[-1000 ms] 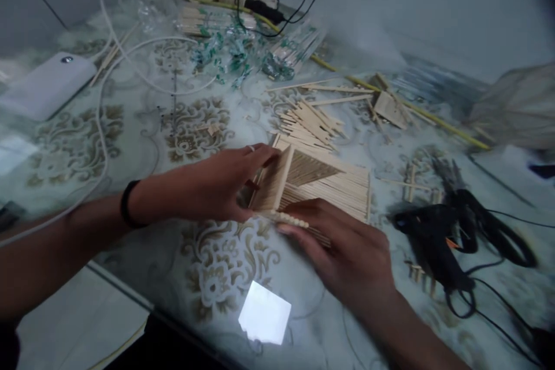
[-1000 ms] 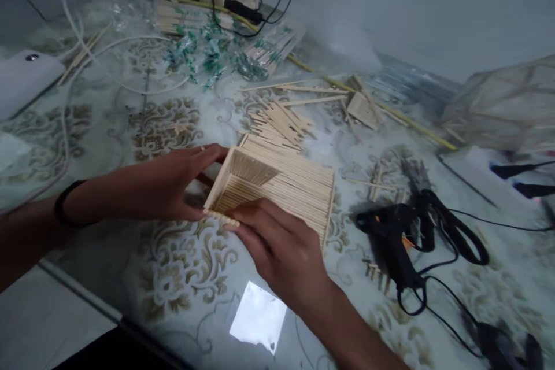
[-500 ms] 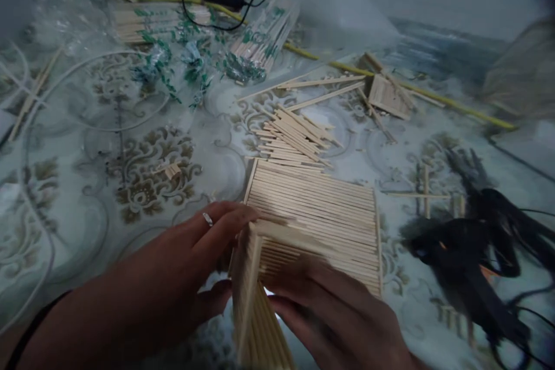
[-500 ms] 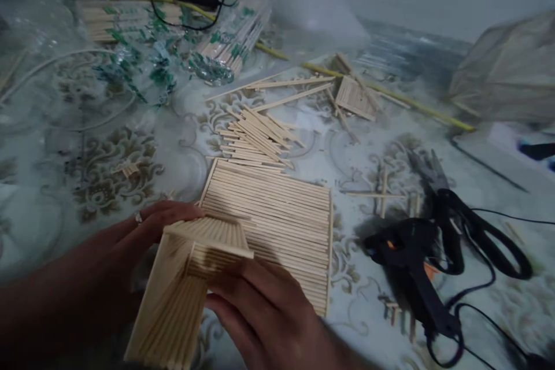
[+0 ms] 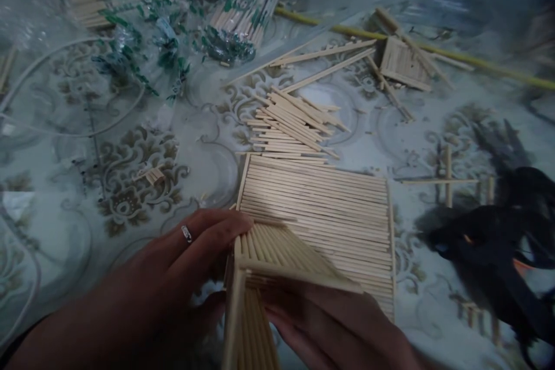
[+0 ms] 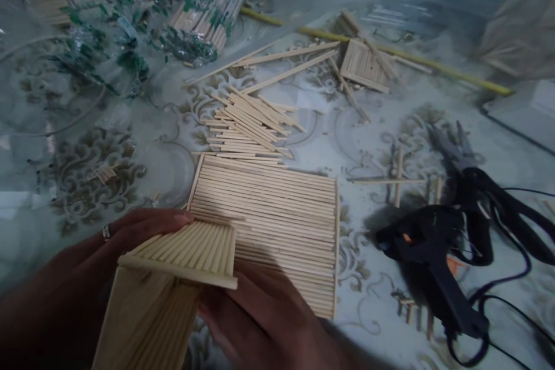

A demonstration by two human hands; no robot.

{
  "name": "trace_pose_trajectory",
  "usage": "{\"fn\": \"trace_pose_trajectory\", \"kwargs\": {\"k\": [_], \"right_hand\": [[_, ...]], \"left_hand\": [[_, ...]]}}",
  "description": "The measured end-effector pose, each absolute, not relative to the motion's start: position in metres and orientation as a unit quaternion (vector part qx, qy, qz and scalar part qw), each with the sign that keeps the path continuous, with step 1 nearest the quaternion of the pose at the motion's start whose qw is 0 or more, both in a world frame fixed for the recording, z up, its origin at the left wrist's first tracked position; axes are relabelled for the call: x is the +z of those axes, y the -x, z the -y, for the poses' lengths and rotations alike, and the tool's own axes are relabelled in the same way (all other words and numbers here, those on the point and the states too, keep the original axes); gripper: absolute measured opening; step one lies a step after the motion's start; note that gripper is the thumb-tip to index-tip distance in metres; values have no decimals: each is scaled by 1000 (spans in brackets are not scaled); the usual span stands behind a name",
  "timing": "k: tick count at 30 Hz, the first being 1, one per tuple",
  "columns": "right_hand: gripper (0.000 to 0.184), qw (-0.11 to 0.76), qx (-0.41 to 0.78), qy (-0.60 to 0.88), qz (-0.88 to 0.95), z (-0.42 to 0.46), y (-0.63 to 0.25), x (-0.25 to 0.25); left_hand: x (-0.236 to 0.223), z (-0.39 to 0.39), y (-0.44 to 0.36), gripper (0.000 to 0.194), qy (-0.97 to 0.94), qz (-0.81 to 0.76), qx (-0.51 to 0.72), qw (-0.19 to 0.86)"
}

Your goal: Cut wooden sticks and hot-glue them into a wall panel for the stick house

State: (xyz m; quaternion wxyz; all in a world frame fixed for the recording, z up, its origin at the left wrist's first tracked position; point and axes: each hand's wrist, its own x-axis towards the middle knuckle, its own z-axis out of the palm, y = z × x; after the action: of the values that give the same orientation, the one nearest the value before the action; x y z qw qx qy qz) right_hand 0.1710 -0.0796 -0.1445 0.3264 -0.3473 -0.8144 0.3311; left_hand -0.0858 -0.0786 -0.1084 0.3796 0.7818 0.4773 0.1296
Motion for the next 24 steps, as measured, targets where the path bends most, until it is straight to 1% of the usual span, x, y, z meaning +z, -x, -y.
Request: {"fn": "trace_pose_trajectory", "kwargs": {"k": [3,6,9,13,17,20,24], "right_hand": [[29,327,316,338,824,83,-174,-141],[19,320,290,336,837,87,-177,-137],[20,312,280,335,844,86,-177,-138],[24,341,275,293,850,82,-173,-145],[26,318,301,311,843,79,-172,-139],[21,292,276,322,857,78,-173,-126],[18,285,225,324,873,78,-174,-117]], "left_hand": [[-106,74,83,87,-785,-465,149,382],[-102,70,80,81,-791,-457,147,380],[-99,68,78,76,-796,-454,154,370],[-101,70,77,73,-801,-447,176,358],[-105,72,77,74,-803,-444,187,350],[-108,73,78,76,-811,-439,176,345],[-115,77,82,80,-829,-435,153,317]]}}
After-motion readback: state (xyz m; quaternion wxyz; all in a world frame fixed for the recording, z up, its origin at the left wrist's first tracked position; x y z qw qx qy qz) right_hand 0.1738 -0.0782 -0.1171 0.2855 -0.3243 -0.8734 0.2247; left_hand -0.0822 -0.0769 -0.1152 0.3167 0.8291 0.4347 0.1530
